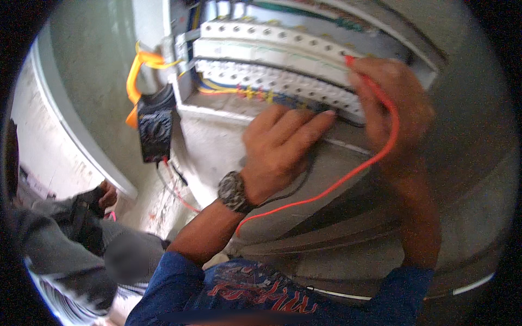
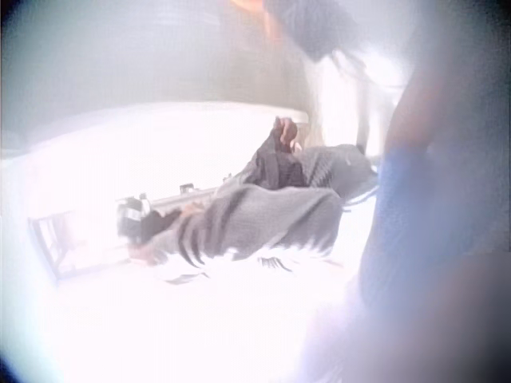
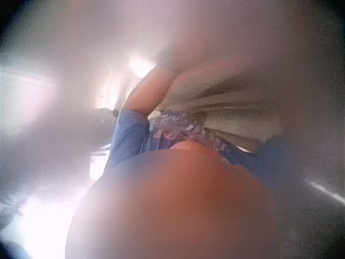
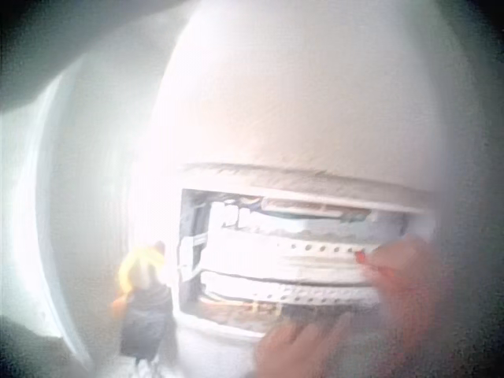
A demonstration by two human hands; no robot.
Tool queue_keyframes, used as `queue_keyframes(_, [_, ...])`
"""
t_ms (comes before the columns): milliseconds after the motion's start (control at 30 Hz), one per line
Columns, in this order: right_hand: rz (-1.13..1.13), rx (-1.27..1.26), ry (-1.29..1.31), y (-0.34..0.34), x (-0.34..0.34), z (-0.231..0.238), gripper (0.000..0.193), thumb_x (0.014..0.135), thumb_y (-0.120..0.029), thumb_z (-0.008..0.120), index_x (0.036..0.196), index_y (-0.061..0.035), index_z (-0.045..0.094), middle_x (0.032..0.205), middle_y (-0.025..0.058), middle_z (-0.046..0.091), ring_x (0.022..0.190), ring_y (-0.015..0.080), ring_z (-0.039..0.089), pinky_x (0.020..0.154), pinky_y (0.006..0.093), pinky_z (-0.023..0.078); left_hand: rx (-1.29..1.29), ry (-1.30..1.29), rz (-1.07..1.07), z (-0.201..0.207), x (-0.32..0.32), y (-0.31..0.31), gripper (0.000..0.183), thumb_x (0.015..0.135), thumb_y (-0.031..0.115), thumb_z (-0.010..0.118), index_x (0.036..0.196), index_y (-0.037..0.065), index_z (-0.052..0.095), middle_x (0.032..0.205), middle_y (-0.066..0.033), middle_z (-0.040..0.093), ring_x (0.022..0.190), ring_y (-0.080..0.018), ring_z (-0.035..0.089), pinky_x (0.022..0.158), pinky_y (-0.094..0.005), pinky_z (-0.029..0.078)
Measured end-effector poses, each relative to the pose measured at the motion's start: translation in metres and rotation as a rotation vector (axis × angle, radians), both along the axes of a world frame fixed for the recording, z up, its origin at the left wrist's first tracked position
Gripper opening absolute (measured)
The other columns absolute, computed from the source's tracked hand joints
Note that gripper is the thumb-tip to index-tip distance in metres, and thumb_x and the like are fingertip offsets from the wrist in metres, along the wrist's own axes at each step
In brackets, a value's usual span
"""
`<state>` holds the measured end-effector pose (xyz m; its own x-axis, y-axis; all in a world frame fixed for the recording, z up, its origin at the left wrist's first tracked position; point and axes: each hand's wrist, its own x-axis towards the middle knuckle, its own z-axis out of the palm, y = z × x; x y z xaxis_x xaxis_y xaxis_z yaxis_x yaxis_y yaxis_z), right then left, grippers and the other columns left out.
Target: The person uses a multimeter with red and black probes to test terminals in an open electrical distribution board. They move the probes between multiple breaker terminals, then remove the probes and point at the wiring inside the panel.
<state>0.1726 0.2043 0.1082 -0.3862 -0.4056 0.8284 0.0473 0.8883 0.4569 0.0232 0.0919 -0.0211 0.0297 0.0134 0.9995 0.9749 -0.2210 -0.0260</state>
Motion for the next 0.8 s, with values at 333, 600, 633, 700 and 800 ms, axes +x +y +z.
queue_keyframes(333, [-0.021,-0.194,-0.077,0.007,0.012,0.0,0.019,0.104,-0.002,0.067,0.122,-0.0012,0.075,0.119,0.016,0.077,0.109,0.0257,0.074,0.096,0.0383,0.057,0.101,0.02,0.037,0.004,0.008,0.006,0.033,0.085,0.016,0.072,0.118,0.011,0.073,0.09,-0.0008,0.058,0.082,-0.0216,0.056,0.065,-0.0385,0.042])
queue_keyframes(600, [-0.009,-0.17,-0.124,0.013,0.012,0.002,0.021,0.106,-0.002,0.064,0.124,-0.0011,0.074,0.119,0.0151,0.076,0.11,0.0255,0.073,0.097,0.0373,0.056,0.073,0.001,0.076,0.0,0.007,0.006,0.04,0.081,0.014,0.074,0.12,0.015,0.076,0.096,0.0009,0.066,0.08,-0.0209,0.059,0.062,-0.0362,0.048])
queue_keyframes(633, [-0.037,-0.176,-0.117,0.013,0.013,0.002,0.021,0.106,-0.002,0.064,0.125,-0.0009,0.074,0.119,0.015,0.076,0.11,0.0256,0.073,0.097,0.0372,0.056,0.073,0.005,0.078,0.001,0.007,0.005,0.039,0.081,0.014,0.074,0.12,0.015,0.076,0.096,0.001,0.066,0.08,-0.0209,0.059,0.063,-0.0361,0.048])
queue_keyframes(700, [-0.017,-0.181,-0.125,0.011,0.013,0.003,0.021,0.106,-0.003,0.064,0.124,-0.0011,0.074,0.119,0.0146,0.076,0.11,0.0255,0.073,0.097,0.0369,0.056,0.065,-0.006,0.072,0.002,0.008,0.005,0.039,0.081,0.014,0.074,0.12,0.016,0.076,0.096,0.0012,0.066,0.08,-0.021,0.059,0.063,-0.0364,0.048])
queue_keyframes(800, [0.005,-0.171,-0.126,0.008,0.013,0.004,0.02,0.106,-0.003,0.065,0.124,-0.0017,0.074,0.12,0.0141,0.076,0.11,0.0249,0.073,0.097,0.0367,0.056,0.067,-0.011,0.063,0.004,0.009,0.004,0.039,0.081,0.014,0.074,0.119,0.016,0.076,0.095,0.0012,0.066,0.079,-0.0211,0.059,0.063,-0.0369,0.049])
